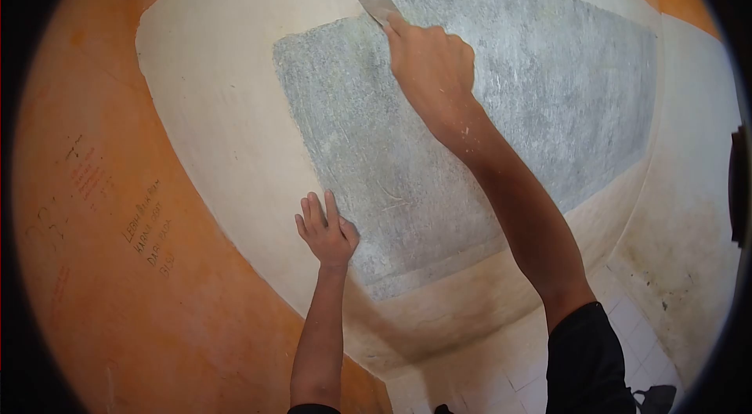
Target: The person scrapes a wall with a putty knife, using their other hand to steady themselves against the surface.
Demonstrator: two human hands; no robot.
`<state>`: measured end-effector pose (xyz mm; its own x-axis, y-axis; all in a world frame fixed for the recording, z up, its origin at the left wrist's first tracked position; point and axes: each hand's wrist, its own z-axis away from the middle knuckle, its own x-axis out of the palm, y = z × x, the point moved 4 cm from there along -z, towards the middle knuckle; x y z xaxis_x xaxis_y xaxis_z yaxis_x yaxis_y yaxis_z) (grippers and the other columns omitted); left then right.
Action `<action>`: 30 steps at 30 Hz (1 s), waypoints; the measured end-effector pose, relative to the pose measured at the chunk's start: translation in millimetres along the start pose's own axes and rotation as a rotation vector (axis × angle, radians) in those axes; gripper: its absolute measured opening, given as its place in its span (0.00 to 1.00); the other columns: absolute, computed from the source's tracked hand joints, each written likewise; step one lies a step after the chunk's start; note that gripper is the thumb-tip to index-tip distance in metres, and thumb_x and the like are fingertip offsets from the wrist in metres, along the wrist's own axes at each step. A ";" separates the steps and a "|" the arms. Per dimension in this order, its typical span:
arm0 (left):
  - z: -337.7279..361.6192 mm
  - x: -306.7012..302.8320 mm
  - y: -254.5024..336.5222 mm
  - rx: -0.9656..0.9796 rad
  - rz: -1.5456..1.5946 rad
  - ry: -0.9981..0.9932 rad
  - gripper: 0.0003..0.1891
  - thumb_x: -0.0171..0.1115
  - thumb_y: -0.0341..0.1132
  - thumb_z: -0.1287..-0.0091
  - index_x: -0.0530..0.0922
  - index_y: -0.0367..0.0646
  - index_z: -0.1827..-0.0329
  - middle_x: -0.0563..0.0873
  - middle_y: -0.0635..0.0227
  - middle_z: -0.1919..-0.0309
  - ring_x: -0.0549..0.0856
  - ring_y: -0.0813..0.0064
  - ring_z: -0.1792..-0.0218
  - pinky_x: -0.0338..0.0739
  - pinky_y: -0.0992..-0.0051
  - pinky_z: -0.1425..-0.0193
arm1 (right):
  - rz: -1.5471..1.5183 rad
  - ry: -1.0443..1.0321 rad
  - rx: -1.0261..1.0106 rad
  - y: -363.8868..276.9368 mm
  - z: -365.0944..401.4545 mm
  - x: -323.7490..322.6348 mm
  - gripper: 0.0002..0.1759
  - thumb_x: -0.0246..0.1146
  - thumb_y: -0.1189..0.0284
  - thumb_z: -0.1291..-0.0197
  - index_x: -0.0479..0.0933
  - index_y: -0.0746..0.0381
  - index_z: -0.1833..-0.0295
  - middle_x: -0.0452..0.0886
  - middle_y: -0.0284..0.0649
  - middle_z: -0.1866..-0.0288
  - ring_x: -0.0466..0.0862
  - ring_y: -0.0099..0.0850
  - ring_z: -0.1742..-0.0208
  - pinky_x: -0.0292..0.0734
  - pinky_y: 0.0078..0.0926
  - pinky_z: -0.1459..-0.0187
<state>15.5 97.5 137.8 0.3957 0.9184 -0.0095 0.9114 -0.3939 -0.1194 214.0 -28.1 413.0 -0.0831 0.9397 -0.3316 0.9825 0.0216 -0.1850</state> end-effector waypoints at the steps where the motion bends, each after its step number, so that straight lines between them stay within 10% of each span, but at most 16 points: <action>1: 0.7 -1.3 1.5 -0.001 0.001 -0.006 0.29 0.46 0.34 0.33 0.74 0.39 0.27 0.69 0.48 0.25 0.64 0.53 0.22 0.47 0.52 0.18 | 0.063 0.090 -0.037 -2.2 -0.6 4.1 0.11 0.57 0.66 0.27 0.82 0.58 0.50 0.85 0.46 0.76 0.88 0.41 0.74 0.80 0.37 0.74; 18: 2.9 2.5 -1.1 -0.014 -0.012 -0.005 0.28 0.47 0.36 0.31 0.75 0.44 0.28 0.70 0.50 0.26 0.65 0.55 0.22 0.47 0.53 0.18 | 0.016 0.092 0.077 -22.2 0.3 11.5 0.08 0.64 0.76 0.37 0.81 0.65 0.54 0.88 0.46 0.70 0.91 0.39 0.68 0.86 0.33 0.69; 20: 6.3 -0.9 -3.1 -0.016 -0.018 -0.019 0.28 0.47 0.36 0.31 0.75 0.44 0.28 0.70 0.50 0.25 0.65 0.55 0.22 0.47 0.52 0.18 | -0.030 0.126 0.059 -19.2 0.2 15.1 0.14 0.54 0.65 0.24 0.81 0.62 0.48 0.84 0.48 0.76 0.88 0.45 0.74 0.82 0.42 0.71; 30: -23.0 -48.3 14.5 -0.258 0.395 -0.178 0.27 0.45 0.40 0.22 0.67 0.39 0.23 0.70 0.48 0.27 0.67 0.55 0.25 0.56 0.56 0.22 | -0.443 -0.070 -0.048 5.1 96.7 56.5 0.26 0.57 0.64 0.26 0.71 0.57 0.26 0.85 0.52 0.62 0.84 0.48 0.70 0.78 0.43 0.65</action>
<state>12.2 46.5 159.4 0.7112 0.6805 -0.1765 0.7030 -0.6890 0.1764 198.2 -7.8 303.9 -0.5071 0.8109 -0.2922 0.8560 0.4343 -0.2803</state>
